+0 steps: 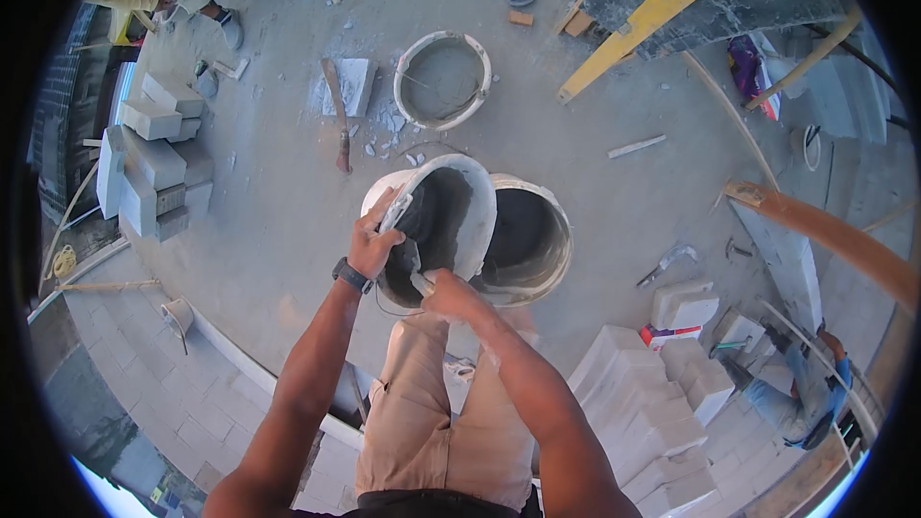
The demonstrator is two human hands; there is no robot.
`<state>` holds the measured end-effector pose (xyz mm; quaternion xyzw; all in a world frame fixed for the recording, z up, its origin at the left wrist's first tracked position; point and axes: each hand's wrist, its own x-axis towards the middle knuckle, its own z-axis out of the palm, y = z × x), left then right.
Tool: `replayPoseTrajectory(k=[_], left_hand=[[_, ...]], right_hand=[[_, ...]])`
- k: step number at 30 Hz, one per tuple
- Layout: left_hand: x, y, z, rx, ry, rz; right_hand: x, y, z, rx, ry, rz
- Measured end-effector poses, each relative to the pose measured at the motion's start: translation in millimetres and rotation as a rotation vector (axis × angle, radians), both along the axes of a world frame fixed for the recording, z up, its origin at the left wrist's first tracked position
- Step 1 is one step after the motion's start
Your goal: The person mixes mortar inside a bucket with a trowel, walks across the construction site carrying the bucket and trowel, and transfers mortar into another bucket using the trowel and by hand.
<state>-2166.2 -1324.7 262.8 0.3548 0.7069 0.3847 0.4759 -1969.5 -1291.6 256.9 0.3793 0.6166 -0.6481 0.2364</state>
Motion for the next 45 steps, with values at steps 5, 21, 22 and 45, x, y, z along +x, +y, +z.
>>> replayPoseTrajectory(k=[5,21,22,45], left_hand=[[-4,-1,-2,0.027,0.032,-0.029],[-26,-23,-27,-0.087,-0.225,0.414],[-26,-20,-25,-0.070,-0.223,0.414],[12,9,-6,-0.040,0.180,-0.139]], right_hand=[[6,-2,0,-0.514,0.082,-0.428],[173,-65,23,0.523,-0.170,-0.497],[179,-69,15,0.538,-0.160,-0.498],[-29,14,-1,0.550,-0.050,0.331]])
